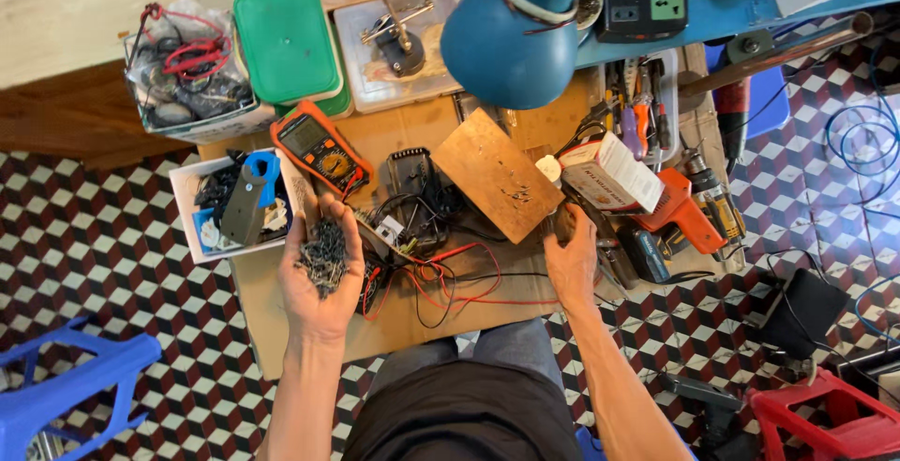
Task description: The person holds a handful of small metal screws, then picks up a magnifying glass to examine individual screws closely. The person repeatedly picks up screws from a wooden board and views them through the magnifying glass.
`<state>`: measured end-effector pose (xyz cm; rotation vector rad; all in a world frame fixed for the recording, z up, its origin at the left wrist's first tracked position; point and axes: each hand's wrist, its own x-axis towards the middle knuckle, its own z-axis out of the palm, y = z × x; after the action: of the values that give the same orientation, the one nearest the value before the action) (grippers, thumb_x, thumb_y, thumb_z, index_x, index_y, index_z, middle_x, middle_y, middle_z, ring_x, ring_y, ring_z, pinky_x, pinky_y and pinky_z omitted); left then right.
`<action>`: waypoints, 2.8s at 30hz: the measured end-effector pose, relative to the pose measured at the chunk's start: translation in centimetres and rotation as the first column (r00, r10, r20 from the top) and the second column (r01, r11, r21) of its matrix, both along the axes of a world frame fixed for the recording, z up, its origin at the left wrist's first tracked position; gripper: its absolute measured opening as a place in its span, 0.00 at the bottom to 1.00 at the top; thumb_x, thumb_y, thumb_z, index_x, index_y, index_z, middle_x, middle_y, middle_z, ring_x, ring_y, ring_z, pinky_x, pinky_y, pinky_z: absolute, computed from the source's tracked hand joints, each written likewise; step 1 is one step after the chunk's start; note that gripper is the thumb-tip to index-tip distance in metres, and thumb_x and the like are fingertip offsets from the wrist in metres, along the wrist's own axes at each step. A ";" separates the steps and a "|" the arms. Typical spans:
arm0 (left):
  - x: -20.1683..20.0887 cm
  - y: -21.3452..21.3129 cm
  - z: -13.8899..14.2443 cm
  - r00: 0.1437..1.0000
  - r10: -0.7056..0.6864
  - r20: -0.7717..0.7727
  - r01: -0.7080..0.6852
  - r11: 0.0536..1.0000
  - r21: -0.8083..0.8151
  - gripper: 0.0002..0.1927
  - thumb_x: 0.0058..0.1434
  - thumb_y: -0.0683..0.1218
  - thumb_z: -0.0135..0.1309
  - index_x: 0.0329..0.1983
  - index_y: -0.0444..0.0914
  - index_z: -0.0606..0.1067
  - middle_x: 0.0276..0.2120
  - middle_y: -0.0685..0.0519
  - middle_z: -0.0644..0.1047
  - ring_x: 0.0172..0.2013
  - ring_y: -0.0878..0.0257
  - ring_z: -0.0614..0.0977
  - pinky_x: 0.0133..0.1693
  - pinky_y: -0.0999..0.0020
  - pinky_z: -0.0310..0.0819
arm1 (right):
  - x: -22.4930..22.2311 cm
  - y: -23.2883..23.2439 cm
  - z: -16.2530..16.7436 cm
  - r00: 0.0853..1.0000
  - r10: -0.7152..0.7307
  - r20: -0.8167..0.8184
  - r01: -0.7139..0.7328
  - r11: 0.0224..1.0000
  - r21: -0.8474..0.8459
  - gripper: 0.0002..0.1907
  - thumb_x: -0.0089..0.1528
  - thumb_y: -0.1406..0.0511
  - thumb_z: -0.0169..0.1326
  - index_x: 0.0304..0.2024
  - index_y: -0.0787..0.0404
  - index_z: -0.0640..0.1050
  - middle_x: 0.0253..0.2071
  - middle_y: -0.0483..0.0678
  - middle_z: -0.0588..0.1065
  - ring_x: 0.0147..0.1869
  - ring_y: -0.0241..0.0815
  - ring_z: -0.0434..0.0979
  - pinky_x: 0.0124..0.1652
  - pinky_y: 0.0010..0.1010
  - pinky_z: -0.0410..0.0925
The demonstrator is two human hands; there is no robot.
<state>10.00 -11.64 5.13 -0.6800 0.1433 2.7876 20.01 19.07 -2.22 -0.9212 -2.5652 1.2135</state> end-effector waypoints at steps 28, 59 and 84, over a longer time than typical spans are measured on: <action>3.6 15.3 3.3 0.923 -0.382 -0.044 0.384 0.910 0.160 0.19 0.75 0.51 0.46 0.49 0.30 0.78 0.44 0.40 0.81 0.43 0.52 0.84 0.49 0.60 0.84 | 6.0 -3.8 12.6 0.980 0.091 -0.179 -0.161 0.889 -0.428 0.34 0.56 0.72 0.64 0.64 0.60 0.69 0.55 0.46 0.75 0.55 0.35 0.77 0.52 0.28 0.71; 6.9 21.3 3.2 0.997 0.004 0.071 0.046 0.725 -0.687 0.29 0.69 0.63 0.49 0.33 0.30 0.77 0.20 0.53 0.73 0.16 0.66 0.72 0.19 0.73 0.66 | 3.6 2.2 12.7 0.620 0.740 -0.261 -0.723 0.668 0.177 0.35 0.53 0.72 0.63 0.63 0.62 0.69 0.61 0.58 0.72 0.64 0.58 0.72 0.56 0.43 0.70; 5.3 17.1 6.3 0.993 -0.041 -0.114 -0.045 0.752 -0.657 0.36 0.74 0.65 0.35 0.35 0.31 0.78 0.21 0.51 0.74 0.18 0.67 0.74 0.22 0.73 0.70 | 0.8 -2.0 12.5 0.675 0.693 -0.253 -0.712 0.702 0.022 0.35 0.54 0.71 0.66 0.62 0.65 0.69 0.60 0.56 0.71 0.62 0.50 0.76 0.55 0.35 0.72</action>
<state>15.28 5.51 11.40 -0.6378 1.2037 2.7451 20.86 17.09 10.28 0.2947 -2.7386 1.4743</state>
